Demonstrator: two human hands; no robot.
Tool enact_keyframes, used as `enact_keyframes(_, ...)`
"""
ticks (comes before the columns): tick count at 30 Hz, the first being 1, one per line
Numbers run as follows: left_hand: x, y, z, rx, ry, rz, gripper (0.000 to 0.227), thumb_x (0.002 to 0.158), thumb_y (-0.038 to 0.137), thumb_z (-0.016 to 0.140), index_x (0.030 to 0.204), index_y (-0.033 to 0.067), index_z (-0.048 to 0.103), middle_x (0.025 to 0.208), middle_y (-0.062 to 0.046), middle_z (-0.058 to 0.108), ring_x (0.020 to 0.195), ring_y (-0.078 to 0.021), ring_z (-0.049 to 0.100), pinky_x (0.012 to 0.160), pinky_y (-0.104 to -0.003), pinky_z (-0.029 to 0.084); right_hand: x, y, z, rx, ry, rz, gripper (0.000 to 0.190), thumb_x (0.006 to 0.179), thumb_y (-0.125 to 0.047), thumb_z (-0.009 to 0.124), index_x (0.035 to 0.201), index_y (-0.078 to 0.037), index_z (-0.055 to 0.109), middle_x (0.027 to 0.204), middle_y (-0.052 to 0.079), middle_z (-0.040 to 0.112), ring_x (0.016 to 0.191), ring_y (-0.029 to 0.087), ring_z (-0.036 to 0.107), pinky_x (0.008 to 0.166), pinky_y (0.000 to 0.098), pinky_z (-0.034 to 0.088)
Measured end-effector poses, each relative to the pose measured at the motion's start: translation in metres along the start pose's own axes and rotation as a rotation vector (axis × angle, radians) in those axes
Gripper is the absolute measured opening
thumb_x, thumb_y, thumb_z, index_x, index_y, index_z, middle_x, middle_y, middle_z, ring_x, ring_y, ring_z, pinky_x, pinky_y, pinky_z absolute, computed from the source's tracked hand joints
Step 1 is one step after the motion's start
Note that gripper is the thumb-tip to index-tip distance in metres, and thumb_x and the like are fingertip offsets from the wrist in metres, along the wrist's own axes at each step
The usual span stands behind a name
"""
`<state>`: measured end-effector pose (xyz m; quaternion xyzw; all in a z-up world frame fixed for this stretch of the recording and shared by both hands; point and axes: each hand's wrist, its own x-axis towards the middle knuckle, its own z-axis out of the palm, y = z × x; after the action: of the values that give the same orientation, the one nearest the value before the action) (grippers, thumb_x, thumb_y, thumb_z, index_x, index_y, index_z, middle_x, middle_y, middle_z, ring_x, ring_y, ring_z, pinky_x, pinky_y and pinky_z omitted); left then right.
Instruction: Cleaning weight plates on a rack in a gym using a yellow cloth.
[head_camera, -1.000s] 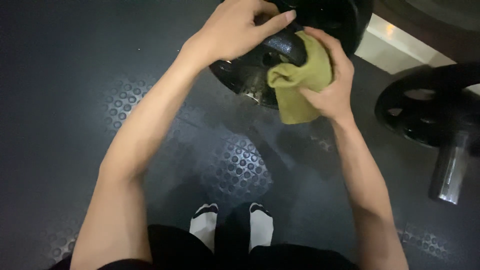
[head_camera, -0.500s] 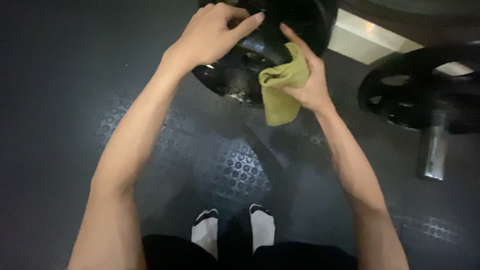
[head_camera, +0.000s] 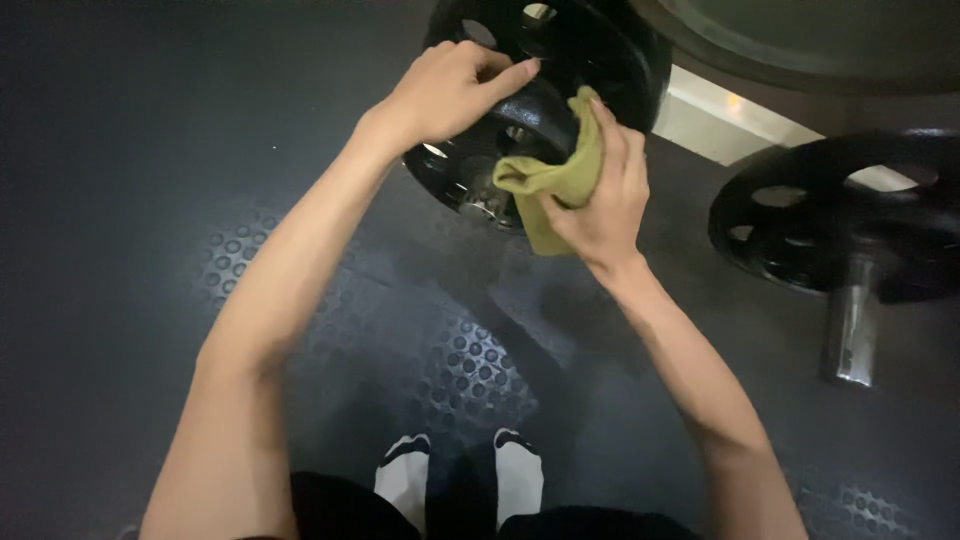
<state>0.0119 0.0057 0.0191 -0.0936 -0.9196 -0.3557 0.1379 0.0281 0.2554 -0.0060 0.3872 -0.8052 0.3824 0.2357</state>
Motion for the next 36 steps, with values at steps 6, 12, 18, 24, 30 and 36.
enact_keyframes(6, 0.0, 0.001, -0.002, 0.006, -0.022, -0.022, 0.056, 0.104, 0.057, 0.052, 0.108, 0.0096, 0.08, 0.067, -0.015, 0.068, 0.064, -0.0319, 0.069, 0.066, -0.041, 0.053, 0.012, -0.007, 0.003, -0.256, -0.044, -0.073, 0.107, 0.073, -0.027, 0.101, 0.157, -0.008, 0.037, 0.127, 0.016, 0.057, 0.11, 0.037, 0.063, 0.094, 0.0437, 0.054)
enact_keyframes(12, 0.0, -0.005, 0.001, -0.009, -0.016, 0.027, 0.055, 0.105, 0.056, 0.052, 0.111, 0.008, 0.079, 0.07, -0.014, 0.07, 0.066, -0.0299, 0.071, 0.066, -0.04, 0.054, 0.009, 0.006, -0.001, -0.052, -0.057, -0.085, 0.106, 0.076, -0.012, 0.098, 0.161, -0.013, 0.036, 0.131, 0.015, 0.058, 0.117, 0.035, 0.066, 0.099, 0.0396, 0.059)
enact_keyframes(18, 0.0, -0.003, 0.0, -0.018, 0.012, 0.024, 0.054, 0.104, 0.055, 0.054, 0.11, 0.0083, 0.08, 0.069, -0.013, 0.07, 0.065, -0.0281, 0.07, 0.064, -0.039, 0.053, 0.006, 0.024, -0.003, 0.045, -0.153, -0.126, 0.106, 0.073, -0.002, 0.092, 0.161, -0.01, 0.032, 0.134, 0.017, 0.059, 0.12, 0.035, 0.067, 0.105, 0.0387, 0.059)
enact_keyframes(24, 0.001, -0.002, -0.002, -0.027, -0.024, 0.024, 0.053, 0.105, 0.055, 0.053, 0.109, 0.0103, 0.08, 0.069, -0.011, 0.069, 0.063, -0.0259, 0.069, 0.063, -0.038, 0.051, 0.013, 0.01, 0.005, 0.11, -0.039, -0.013, 0.079, 0.08, -0.011, 0.092, 0.144, 0.0, 0.046, 0.123, 0.02, 0.069, 0.112, 0.031, 0.073, 0.097, 0.0374, 0.059)
enact_keyframes(30, 0.002, -0.013, 0.002, -0.015, -0.042, 0.01, 0.052, 0.105, 0.055, 0.053, 0.115, 0.0103, 0.079, 0.067, -0.013, 0.067, 0.061, -0.0276, 0.066, 0.061, -0.039, 0.048, 0.018, 0.017, 0.005, -0.039, -0.075, 0.048, 0.038, 0.086, -0.015, 0.086, 0.113, 0.002, 0.065, 0.093, 0.019, 0.072, 0.089, 0.032, 0.076, 0.077, 0.0379, 0.059)
enact_keyframes(36, 0.001, -0.006, -0.004, -0.049, -0.034, 0.066, 0.053, 0.108, 0.053, 0.051, 0.112, 0.0077, 0.079, 0.068, -0.012, 0.066, 0.064, -0.0256, 0.065, 0.065, -0.038, 0.049, 0.02, 0.022, -0.012, 0.076, -0.239, 0.112, 0.043, 0.085, -0.007, 0.074, 0.124, 0.003, 0.059, 0.105, 0.022, 0.07, 0.104, 0.035, 0.072, 0.088, 0.0385, 0.056)
